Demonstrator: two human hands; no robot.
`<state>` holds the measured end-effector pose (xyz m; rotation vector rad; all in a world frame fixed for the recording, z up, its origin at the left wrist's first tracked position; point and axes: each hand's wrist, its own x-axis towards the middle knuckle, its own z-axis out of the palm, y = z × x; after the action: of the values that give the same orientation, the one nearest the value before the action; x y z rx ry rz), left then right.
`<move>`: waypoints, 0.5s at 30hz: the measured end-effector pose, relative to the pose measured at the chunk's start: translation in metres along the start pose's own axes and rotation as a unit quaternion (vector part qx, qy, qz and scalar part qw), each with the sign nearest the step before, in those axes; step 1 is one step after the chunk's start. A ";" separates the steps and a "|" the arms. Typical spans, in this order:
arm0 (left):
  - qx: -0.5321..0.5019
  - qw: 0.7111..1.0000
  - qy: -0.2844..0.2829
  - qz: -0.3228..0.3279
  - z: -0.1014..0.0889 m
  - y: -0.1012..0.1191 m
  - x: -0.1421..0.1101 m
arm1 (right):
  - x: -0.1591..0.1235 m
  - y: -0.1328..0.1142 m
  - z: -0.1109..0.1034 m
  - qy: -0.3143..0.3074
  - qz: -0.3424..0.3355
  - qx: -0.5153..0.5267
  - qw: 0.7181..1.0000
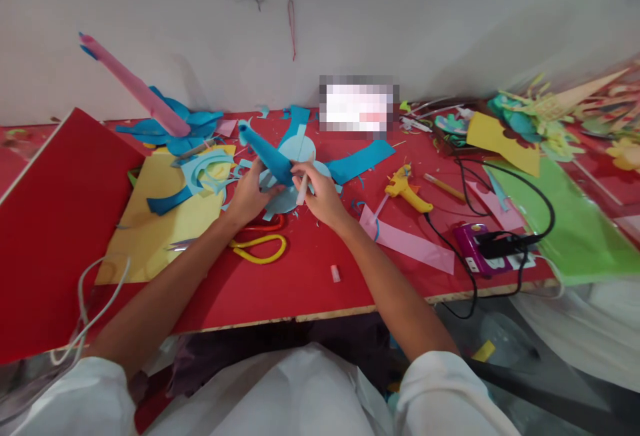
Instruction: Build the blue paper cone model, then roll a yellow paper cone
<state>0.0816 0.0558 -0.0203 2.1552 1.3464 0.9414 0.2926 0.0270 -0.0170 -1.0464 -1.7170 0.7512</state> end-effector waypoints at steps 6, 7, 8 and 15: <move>-0.040 0.998 -0.049 -0.004 0.004 -0.003 0.014 | 0.003 0.018 0.002 0.025 0.027 -0.058 0.998; -0.031 0.998 -0.050 -0.007 0.005 -0.002 0.018 | 0.003 0.019 0.003 0.026 0.030 -0.063 0.997; -0.019 0.998 -0.052 -0.010 0.005 0.000 0.021 | 0.003 0.019 0.004 0.032 0.031 -0.066 0.997; -0.038 0.998 -0.033 -0.037 0.011 -0.003 0.032 | 0.000 0.015 0.006 0.063 0.067 -0.040 0.995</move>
<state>0.0975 0.0857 -0.0201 2.0487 1.3266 0.8702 0.2921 0.0335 -0.0316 -1.2486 -1.5917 0.6903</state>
